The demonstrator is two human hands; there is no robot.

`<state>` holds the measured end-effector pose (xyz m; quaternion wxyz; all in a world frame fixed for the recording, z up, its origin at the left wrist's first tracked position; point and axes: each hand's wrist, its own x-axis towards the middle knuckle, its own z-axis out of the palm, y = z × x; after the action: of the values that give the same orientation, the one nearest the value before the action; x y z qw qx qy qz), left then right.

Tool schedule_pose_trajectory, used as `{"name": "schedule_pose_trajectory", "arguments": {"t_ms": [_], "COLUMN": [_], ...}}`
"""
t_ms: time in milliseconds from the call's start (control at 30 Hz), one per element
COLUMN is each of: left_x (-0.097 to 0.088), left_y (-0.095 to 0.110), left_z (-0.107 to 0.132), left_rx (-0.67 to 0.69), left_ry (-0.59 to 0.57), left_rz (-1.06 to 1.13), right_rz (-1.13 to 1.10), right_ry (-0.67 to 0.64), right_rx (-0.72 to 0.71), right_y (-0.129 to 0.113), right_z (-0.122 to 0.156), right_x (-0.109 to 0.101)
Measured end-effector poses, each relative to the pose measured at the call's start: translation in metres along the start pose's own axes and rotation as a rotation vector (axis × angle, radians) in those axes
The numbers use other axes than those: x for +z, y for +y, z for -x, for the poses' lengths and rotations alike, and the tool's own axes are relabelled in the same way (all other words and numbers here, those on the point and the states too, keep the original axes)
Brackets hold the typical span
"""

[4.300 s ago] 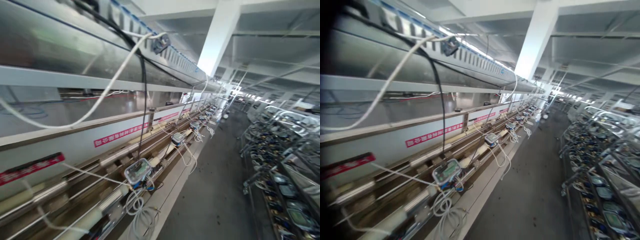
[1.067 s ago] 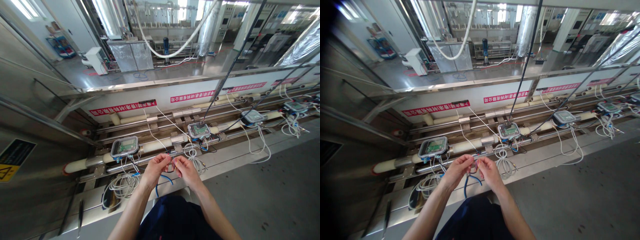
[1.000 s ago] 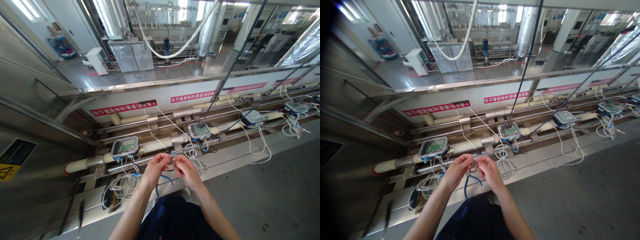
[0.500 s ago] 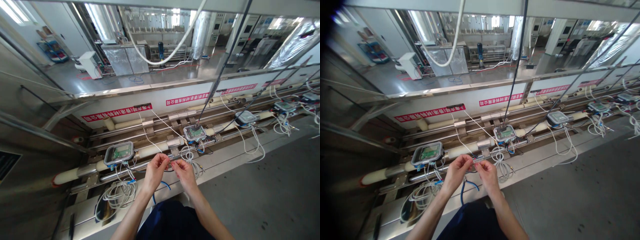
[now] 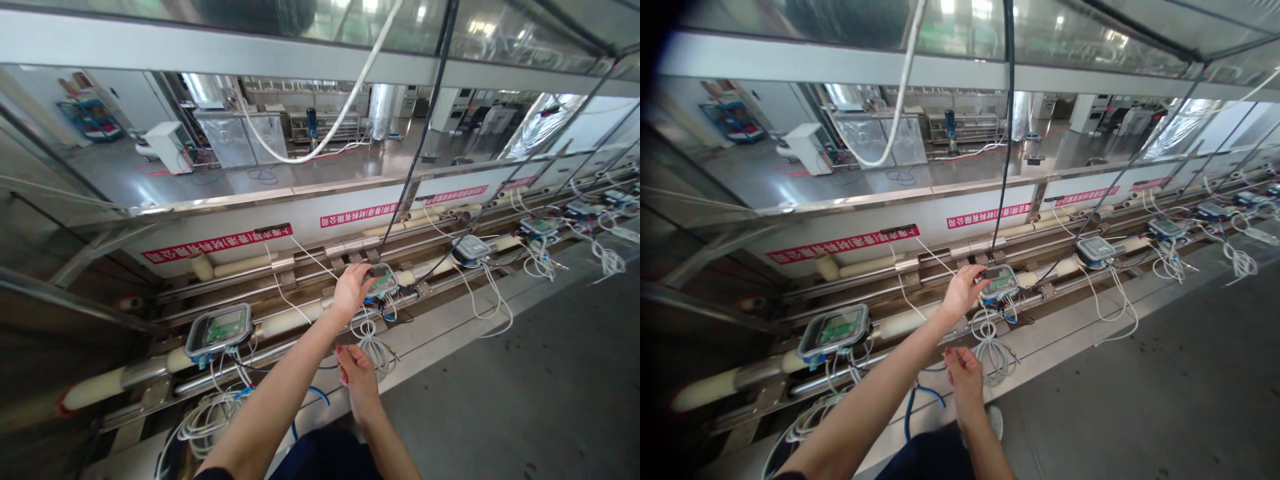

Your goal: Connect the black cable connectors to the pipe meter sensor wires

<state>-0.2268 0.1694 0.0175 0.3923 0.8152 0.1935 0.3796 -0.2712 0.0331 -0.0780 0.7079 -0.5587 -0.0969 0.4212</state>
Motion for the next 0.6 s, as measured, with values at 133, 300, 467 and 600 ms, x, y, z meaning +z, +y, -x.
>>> {"name": "schedule_pose_trajectory", "arguments": {"t_ms": [133,300,467,600], "left_x": [-0.044,-0.125,-0.162,-0.165], "left_y": [-0.013,-0.015,0.007,0.015], "left_z": [0.02,0.061,0.082,0.089], "left_rx": [-0.031,-0.196,-0.301,-0.302], "left_ry": [0.02,0.1,0.199,0.228], "left_rz": [0.005,0.219,0.451,0.481], "right_rz": [0.001,0.045,0.123,0.155], "right_ry": [-0.001,-0.034,-0.106,-0.135], "right_rx": [-0.052,-0.179,-0.302,-0.373], "right_y": [-0.009,-0.04,-0.07,-0.078], "right_z": [0.0,0.007,0.015,0.021], "right_x": [0.008,0.044,0.089,0.11]}}
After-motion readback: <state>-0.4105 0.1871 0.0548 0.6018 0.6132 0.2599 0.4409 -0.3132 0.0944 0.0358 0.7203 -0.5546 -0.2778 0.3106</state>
